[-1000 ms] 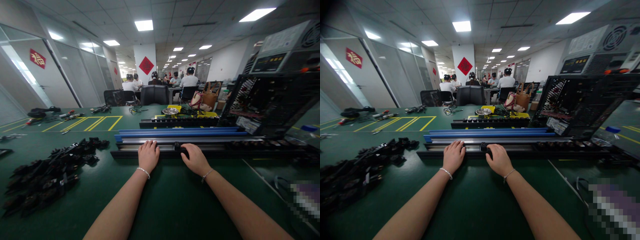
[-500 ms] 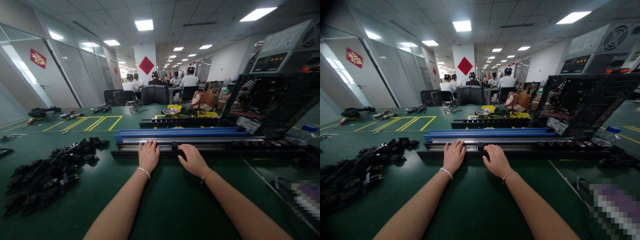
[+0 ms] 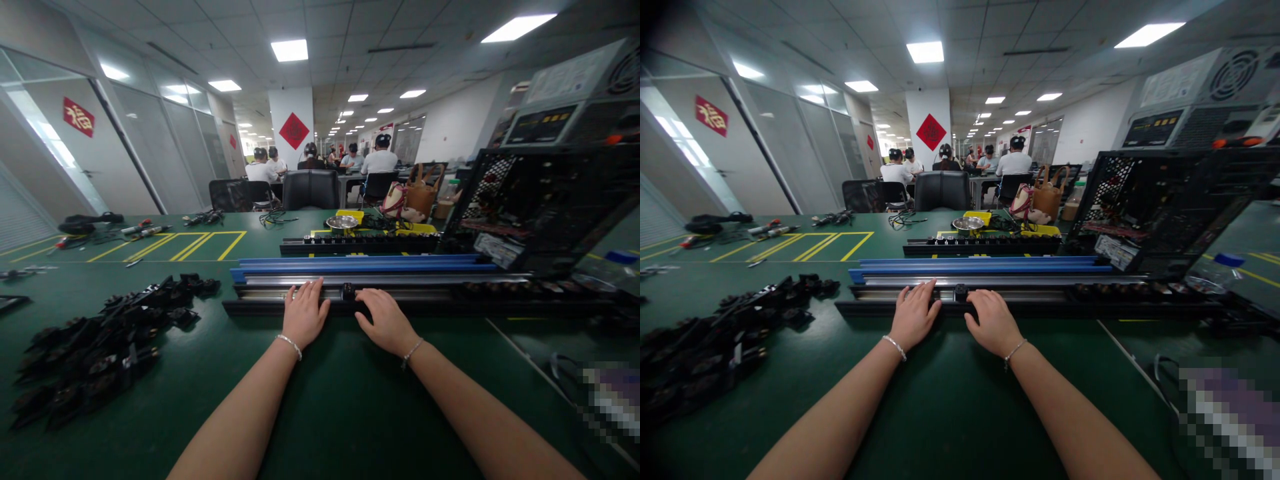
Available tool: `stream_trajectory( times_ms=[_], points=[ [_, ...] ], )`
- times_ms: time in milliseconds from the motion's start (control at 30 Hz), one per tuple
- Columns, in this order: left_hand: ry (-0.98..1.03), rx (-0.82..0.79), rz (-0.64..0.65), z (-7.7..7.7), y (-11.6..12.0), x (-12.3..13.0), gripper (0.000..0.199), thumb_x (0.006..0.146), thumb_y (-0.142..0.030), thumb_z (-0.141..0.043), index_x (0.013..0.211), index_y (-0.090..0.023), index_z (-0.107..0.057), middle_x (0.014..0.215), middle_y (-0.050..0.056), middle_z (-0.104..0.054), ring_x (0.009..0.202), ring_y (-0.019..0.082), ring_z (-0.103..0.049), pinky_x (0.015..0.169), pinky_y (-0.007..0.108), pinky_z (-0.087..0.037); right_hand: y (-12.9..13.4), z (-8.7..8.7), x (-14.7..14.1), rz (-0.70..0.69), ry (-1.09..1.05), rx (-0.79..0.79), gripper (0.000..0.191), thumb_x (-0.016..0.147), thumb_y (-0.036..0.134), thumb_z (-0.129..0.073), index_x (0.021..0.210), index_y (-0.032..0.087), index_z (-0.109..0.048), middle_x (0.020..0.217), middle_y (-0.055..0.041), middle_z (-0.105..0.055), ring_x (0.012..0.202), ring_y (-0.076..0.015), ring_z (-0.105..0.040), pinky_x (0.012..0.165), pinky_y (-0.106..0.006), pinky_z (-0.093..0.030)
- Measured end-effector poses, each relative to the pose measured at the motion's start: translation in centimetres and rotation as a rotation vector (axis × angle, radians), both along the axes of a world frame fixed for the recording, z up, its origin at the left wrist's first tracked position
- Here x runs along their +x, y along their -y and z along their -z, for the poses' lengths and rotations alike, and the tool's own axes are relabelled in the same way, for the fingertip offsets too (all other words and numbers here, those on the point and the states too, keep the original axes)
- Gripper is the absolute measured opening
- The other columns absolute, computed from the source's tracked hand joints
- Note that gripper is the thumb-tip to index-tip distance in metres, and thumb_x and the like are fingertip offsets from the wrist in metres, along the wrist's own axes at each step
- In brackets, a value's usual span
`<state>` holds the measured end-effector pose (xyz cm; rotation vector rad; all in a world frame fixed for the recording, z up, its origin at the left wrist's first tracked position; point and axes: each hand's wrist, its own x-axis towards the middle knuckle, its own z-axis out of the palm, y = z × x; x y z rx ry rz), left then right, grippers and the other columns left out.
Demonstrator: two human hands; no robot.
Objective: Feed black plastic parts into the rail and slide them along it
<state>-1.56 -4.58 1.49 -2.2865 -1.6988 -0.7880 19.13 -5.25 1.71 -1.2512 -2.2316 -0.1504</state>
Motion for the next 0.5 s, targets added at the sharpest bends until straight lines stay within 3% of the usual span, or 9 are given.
stream_trajectory(
  times_ms=[233,500],
  points=[
    [-0.081,-0.037,0.014,-0.46,0.54,0.24,0.055,0.09,-0.044,-0.036,0.143,-0.033,-0.024,0.137,0.003,-0.049,0.13,0.023,-0.036,0.106,0.048,-0.024,0.37,-0.01,-0.61,-0.003,-0.002,-0.003,0.021,0.08,0.027,-0.05,0.099,0.018,-0.054,0.119,-0.011,-0.06,0.116,-0.025,-0.049,0.104,-0.046,-0.032],
    [-0.186,-0.047,0.013,-0.56,0.82,0.63,0.061,0.085,-0.046,-0.047,0.141,-0.043,-0.023,0.145,0.004,-0.037,0.131,0.03,-0.032,0.104,0.052,-0.026,0.55,0.21,-0.8,-0.015,0.024,-0.029,0.024,0.078,0.026,-0.051,0.101,0.019,-0.054,0.125,-0.0107,-0.057,0.122,-0.0248,-0.044,0.106,-0.048,-0.028]
  ],
)
